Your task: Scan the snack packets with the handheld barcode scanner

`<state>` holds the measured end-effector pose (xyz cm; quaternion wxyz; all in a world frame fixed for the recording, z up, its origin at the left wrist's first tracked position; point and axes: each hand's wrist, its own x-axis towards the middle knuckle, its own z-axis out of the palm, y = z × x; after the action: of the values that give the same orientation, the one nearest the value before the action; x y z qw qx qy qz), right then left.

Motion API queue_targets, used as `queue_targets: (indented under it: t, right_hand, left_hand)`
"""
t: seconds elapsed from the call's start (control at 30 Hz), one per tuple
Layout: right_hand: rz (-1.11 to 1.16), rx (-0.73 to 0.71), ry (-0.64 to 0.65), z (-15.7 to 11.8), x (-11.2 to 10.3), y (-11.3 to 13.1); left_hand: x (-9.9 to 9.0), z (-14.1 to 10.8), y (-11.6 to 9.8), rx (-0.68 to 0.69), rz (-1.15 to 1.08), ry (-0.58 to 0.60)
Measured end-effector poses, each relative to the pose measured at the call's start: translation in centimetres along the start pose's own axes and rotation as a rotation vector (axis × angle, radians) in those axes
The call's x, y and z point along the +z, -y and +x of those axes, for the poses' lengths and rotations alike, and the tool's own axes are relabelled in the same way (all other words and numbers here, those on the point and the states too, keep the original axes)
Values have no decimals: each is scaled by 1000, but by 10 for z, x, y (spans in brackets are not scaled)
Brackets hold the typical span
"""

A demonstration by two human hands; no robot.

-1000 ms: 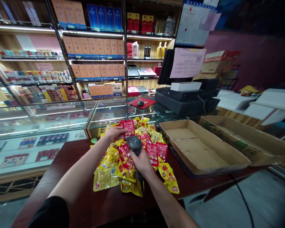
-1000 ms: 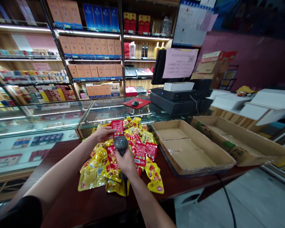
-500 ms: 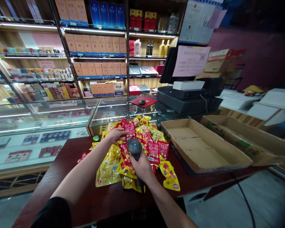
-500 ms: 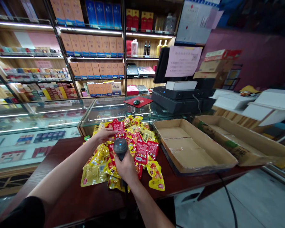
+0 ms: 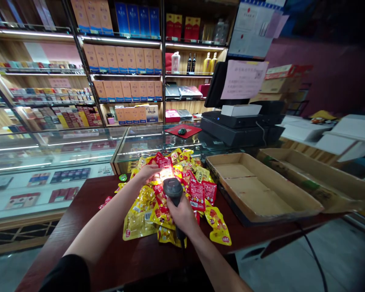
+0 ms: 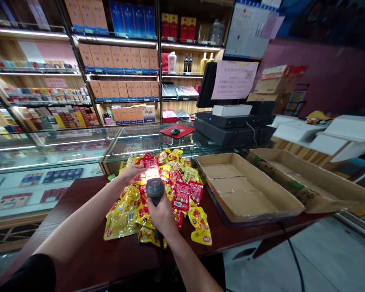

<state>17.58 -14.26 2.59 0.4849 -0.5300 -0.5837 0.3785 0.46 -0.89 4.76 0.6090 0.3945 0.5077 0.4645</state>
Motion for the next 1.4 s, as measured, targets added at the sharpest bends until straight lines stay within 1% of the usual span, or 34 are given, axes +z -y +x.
queue_targets:
  t: [0.1,0.17,0.23,0.27,0.33,0.4,0.47,0.57,0.63,0.7,0.8,0.9,0.97,1.07,1.17,1.23,1.3,1.33,1.4]
  right_hand:
    - [218,82,78,10,-9,2]
    - [418,166,116,26,-22,4]
    - [601,243,80,46,-37,8]
    - [706,273,96,57,-46,10]
    - [900,369,229,78,-61,15]
    - [1040,452,367,93,-74,19]
    - [1115,521,426,103,-81,20]
    - [1159,591,444,109,-88,17]
    - [1174,606,460,110,-94,14]
    - [1181,601,463,111,-104,9]
    - [1178,564,426,110,-132,5]
    - [1152,511,338,107,-174,3]
    - [1125,473,266,103,-206,1]
    - [1107,427,145,96,-255,-6]
    - [1104,400,20,88,-300,-20]
    - [1084,385,-74,81,-327,-31]
    - [1060,376,-167,73,-347,-40]
    - [1054,371,-203,70,-355,-44]
    - [1056,362,-239,64,-364,-48]
  left_hand:
    - [-1,-5,-4,-47,26,43]
    - [0,-8,-7,-51,-1,88]
    - [1,-12,-9,-73,-18,132]
    - [2,-13,-9,-87,-21,151]
    - [5,-16,-10,-116,-18,186]
    - [7,-17,-10,-127,-12,218]
    - [10,-17,-10,-128,-9,235]
    - [17,-18,-10,-141,4,226]
    - [26,-18,-11,-152,23,207]
    - [40,-17,-13,-147,39,193]
    - [72,-10,-16,-132,54,239]
    - [117,3,-17,-116,62,294]
    - [153,13,-14,-100,60,320]
    - [213,26,-7,-92,44,400]
    - [271,34,4,-125,39,435]
    - [304,38,13,-139,46,482]
    - [327,40,21,-139,77,489]
    - [334,41,25,-138,100,473]
    - [341,42,29,-137,141,433]
